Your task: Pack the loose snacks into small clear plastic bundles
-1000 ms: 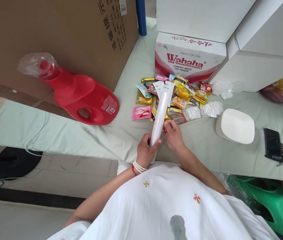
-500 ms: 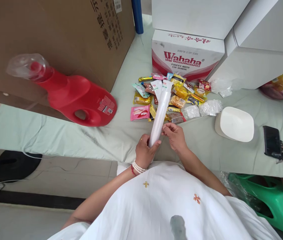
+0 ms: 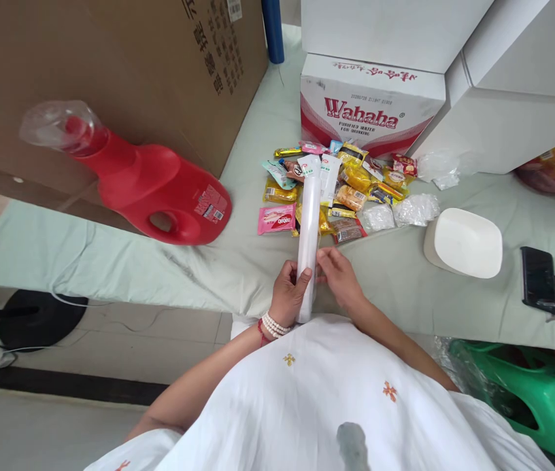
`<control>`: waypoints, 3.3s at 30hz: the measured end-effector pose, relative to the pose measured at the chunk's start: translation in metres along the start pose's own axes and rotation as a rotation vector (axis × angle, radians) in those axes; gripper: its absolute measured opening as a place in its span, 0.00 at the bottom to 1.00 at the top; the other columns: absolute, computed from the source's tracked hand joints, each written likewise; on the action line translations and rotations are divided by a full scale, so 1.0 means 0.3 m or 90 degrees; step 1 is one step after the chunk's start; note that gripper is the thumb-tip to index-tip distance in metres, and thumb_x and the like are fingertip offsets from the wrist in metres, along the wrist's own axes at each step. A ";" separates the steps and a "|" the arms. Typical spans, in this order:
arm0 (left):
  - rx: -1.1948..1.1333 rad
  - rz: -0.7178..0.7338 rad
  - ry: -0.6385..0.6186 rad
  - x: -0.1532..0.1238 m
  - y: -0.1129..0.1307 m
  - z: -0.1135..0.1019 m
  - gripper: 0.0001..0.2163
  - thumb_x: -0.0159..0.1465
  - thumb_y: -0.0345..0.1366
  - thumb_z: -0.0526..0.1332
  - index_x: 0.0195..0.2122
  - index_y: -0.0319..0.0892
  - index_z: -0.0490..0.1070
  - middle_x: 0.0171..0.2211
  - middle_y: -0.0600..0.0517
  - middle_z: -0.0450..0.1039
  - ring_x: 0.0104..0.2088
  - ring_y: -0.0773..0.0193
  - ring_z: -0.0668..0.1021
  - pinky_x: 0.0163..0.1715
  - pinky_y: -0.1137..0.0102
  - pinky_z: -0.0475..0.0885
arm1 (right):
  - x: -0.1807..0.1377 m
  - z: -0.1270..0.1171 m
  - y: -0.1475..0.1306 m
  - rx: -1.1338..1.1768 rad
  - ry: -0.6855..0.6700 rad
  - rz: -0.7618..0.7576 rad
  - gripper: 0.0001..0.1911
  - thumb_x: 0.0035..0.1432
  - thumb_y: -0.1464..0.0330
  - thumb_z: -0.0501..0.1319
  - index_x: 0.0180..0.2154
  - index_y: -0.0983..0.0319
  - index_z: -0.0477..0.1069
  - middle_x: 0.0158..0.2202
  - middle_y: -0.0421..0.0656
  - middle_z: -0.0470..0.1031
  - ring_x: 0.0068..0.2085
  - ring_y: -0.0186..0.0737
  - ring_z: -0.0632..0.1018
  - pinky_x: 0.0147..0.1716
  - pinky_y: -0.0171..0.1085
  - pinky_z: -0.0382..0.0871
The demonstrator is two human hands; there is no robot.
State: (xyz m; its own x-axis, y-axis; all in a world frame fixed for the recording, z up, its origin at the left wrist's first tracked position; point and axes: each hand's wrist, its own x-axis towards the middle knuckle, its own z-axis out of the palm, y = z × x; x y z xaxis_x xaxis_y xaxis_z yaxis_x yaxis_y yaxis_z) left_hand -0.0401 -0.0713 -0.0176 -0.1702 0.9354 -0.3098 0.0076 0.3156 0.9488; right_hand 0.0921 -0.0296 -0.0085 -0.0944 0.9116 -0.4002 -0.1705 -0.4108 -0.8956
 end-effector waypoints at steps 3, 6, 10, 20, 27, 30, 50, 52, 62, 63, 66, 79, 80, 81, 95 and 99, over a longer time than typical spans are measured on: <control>-0.091 -0.042 -0.043 -0.008 -0.008 0.005 0.24 0.62 0.62 0.62 0.35 0.44 0.66 0.29 0.55 0.70 0.29 0.65 0.70 0.30 0.69 0.66 | -0.014 0.024 0.031 -0.053 0.025 -0.058 0.22 0.61 0.46 0.61 0.31 0.58 0.66 0.25 0.36 0.64 0.26 0.34 0.67 0.24 0.34 0.67; -0.196 -0.127 -0.066 -0.013 -0.012 0.007 0.27 0.62 0.66 0.58 0.38 0.44 0.69 0.31 0.51 0.74 0.30 0.62 0.75 0.30 0.66 0.70 | 0.001 0.020 0.045 -0.181 0.088 -0.128 0.19 0.67 0.49 0.54 0.34 0.57 0.65 0.26 0.37 0.66 0.27 0.37 0.69 0.26 0.35 0.66; -0.263 -0.188 -0.050 0.009 0.007 0.010 0.32 0.57 0.69 0.60 0.44 0.43 0.71 0.35 0.49 0.76 0.33 0.61 0.78 0.29 0.68 0.72 | 0.011 0.023 0.039 -0.399 0.111 -0.238 0.15 0.69 0.54 0.51 0.35 0.56 0.65 0.34 0.43 0.73 0.35 0.42 0.72 0.37 0.40 0.68; -0.398 -0.269 -0.050 0.077 0.061 -0.054 0.18 0.51 0.47 0.71 0.36 0.42 0.70 0.28 0.52 0.74 0.31 0.62 0.79 0.28 0.69 0.75 | -0.004 -0.044 -0.018 -0.149 0.099 -0.156 0.24 0.64 0.42 0.55 0.36 0.55 0.58 0.25 0.33 0.63 0.20 0.33 0.62 0.19 0.35 0.58; -0.247 -0.252 -0.040 0.044 0.061 -0.094 0.25 0.49 0.50 0.73 0.40 0.44 0.66 0.25 0.59 0.67 0.22 0.69 0.71 0.22 0.70 0.70 | -0.120 -0.126 -0.081 -0.484 0.075 -0.279 0.21 0.71 0.47 0.48 0.37 0.56 0.62 0.26 0.37 0.68 0.24 0.37 0.70 0.28 0.37 0.64; -0.118 -0.158 -0.013 0.042 0.073 -0.118 0.27 0.42 0.40 0.76 0.41 0.44 0.67 0.27 0.60 0.67 0.25 0.69 0.71 0.25 0.72 0.70 | -0.155 -0.180 -0.076 -0.527 0.139 -0.277 0.21 0.71 0.47 0.47 0.39 0.57 0.63 0.27 0.39 0.71 0.25 0.38 0.72 0.29 0.38 0.65; 0.122 -0.151 0.092 0.104 0.018 -0.150 0.20 0.57 0.48 0.65 0.45 0.47 0.60 0.28 0.56 0.69 0.25 0.60 0.75 0.27 0.65 0.71 | -0.078 -0.421 0.037 -0.676 0.194 -0.171 0.24 0.70 0.47 0.43 0.37 0.58 0.64 0.26 0.44 0.74 0.26 0.44 0.72 0.31 0.39 0.62; 0.264 -0.055 0.138 0.109 0.022 -0.160 0.25 0.52 0.49 0.71 0.44 0.46 0.62 0.32 0.54 0.70 0.31 0.57 0.77 0.32 0.64 0.72 | -0.081 -0.421 0.047 -0.695 0.198 -0.168 0.24 0.70 0.48 0.43 0.38 0.58 0.65 0.26 0.44 0.73 0.27 0.45 0.72 0.31 0.39 0.62; 0.422 -0.062 0.078 0.106 0.010 -0.322 0.34 0.55 0.41 0.64 0.64 0.41 0.61 0.32 0.53 0.72 0.30 0.58 0.76 0.32 0.65 0.71 | -0.124 -0.449 0.074 -0.726 0.166 -0.079 0.19 0.70 0.51 0.43 0.35 0.56 0.61 0.23 0.42 0.70 0.26 0.45 0.71 0.30 0.38 0.59; 0.451 -0.048 0.074 0.098 0.014 -0.315 0.35 0.56 0.41 0.63 0.65 0.41 0.60 0.33 0.52 0.73 0.31 0.56 0.76 0.33 0.64 0.72 | -0.127 -0.454 0.075 -0.748 0.156 -0.066 0.18 0.70 0.53 0.43 0.35 0.56 0.60 0.23 0.42 0.69 0.25 0.45 0.70 0.30 0.38 0.58; 0.559 0.043 0.092 0.076 0.024 -0.287 0.35 0.58 0.38 0.62 0.69 0.41 0.59 0.42 0.44 0.75 0.40 0.48 0.78 0.40 0.58 0.74 | -0.129 -0.485 0.048 -0.847 0.093 -0.002 0.15 0.70 0.58 0.44 0.35 0.57 0.62 0.24 0.43 0.72 0.26 0.44 0.71 0.29 0.37 0.57; 0.709 0.305 0.120 0.065 -0.036 -0.286 0.22 0.66 0.42 0.64 0.60 0.41 0.73 0.58 0.35 0.65 0.58 0.41 0.68 0.57 0.48 0.71 | 0.411 -0.003 -0.363 -1.091 0.060 -0.017 0.29 0.68 0.49 0.56 0.53 0.66 0.77 0.52 0.61 0.78 0.53 0.59 0.79 0.45 0.44 0.71; 0.696 0.272 0.142 0.060 -0.033 -0.290 0.26 0.66 0.44 0.64 0.64 0.39 0.69 0.58 0.34 0.65 0.58 0.41 0.69 0.56 0.49 0.72 | 0.447 0.043 -0.346 -1.093 0.042 0.012 0.30 0.66 0.49 0.59 0.53 0.67 0.77 0.53 0.62 0.78 0.54 0.59 0.79 0.46 0.44 0.72; 0.685 0.228 0.162 0.055 -0.030 -0.295 0.30 0.66 0.45 0.63 0.66 0.37 0.64 0.57 0.33 0.66 0.57 0.42 0.71 0.54 0.50 0.73 | 0.473 0.070 -0.328 -1.088 0.030 0.031 0.29 0.64 0.50 0.62 0.53 0.68 0.77 0.54 0.63 0.77 0.54 0.60 0.79 0.47 0.45 0.72; 0.692 -0.050 0.100 0.077 0.010 -0.297 0.25 0.66 0.50 0.62 0.58 0.38 0.68 0.53 0.38 0.72 0.48 0.46 0.79 0.40 0.60 0.75 | 0.030 -0.120 -0.325 -0.673 -0.018 -0.556 0.27 0.73 0.53 0.51 0.68 0.55 0.62 0.52 0.49 0.74 0.54 0.50 0.74 0.57 0.54 0.68; 0.622 -0.018 0.063 0.099 0.014 -0.352 0.23 0.64 0.50 0.63 0.53 0.39 0.70 0.45 0.42 0.74 0.42 0.52 0.78 0.38 0.63 0.72 | 0.061 -0.111 -0.036 -0.660 -0.245 -0.435 0.31 0.74 0.51 0.45 0.67 0.59 0.63 0.43 0.51 0.74 0.47 0.50 0.74 0.52 0.54 0.72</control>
State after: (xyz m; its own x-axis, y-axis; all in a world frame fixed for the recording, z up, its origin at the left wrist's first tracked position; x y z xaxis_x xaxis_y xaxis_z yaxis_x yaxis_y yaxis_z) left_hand -0.1493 -0.0591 -0.0163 -0.2646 0.9220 -0.2827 0.8061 0.3724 0.4599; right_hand 0.1249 -0.0079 -0.0127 -0.5931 0.7960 0.1208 0.5208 0.4937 -0.6964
